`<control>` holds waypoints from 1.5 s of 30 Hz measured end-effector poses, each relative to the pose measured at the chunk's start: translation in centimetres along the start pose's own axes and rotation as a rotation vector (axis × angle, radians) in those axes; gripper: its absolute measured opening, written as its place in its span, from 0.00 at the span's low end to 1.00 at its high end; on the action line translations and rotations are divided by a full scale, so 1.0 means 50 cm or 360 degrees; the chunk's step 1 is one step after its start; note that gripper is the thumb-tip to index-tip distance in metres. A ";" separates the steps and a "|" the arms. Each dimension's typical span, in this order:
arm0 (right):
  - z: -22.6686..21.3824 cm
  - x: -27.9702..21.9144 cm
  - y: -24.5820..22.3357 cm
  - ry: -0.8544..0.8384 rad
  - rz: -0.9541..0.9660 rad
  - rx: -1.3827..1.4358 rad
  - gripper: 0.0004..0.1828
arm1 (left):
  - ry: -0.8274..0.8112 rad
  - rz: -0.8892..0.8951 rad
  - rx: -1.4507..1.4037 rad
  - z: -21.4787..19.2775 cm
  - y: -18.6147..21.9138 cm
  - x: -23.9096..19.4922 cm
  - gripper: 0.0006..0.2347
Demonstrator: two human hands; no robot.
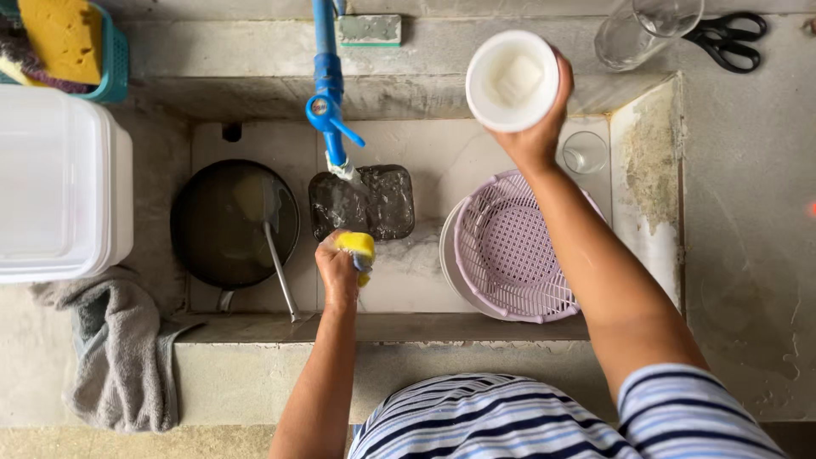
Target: The person washes plates, glasses, cutlery, and a plastic container using a sponge and soap at a sink.
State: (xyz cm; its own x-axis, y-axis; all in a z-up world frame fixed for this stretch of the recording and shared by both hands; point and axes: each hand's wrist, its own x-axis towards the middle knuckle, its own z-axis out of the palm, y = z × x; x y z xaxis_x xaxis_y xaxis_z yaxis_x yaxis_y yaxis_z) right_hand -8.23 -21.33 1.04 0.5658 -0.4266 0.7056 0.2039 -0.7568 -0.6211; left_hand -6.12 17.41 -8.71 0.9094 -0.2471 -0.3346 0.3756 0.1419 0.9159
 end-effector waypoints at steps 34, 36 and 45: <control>-0.046 -0.155 -0.139 -0.0488 0.0096 -0.0228 0.60 | -0.0972 0.0313 0.1466 0.404 0.206 0.108 0.16; -0.030 -0.132 -0.076 -0.0358 0.0210 -0.0218 0.62 | -0.0872 0.0040 0.0501 0.401 0.238 0.113 0.17; 0.053 -0.009 0.306 0.0127 0.0498 -0.0265 0.53 | -0.0709 -0.0479 -0.0981 0.310 0.262 0.052 0.18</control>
State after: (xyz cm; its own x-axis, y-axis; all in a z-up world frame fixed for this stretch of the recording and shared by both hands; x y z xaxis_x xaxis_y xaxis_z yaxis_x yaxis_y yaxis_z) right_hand -3.24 -31.41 -9.67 0.5147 -0.6828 0.5185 -0.1060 -0.6508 -0.7518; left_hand -1.59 3.76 5.87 0.6461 -0.6982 -0.3083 0.7414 0.4782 0.4708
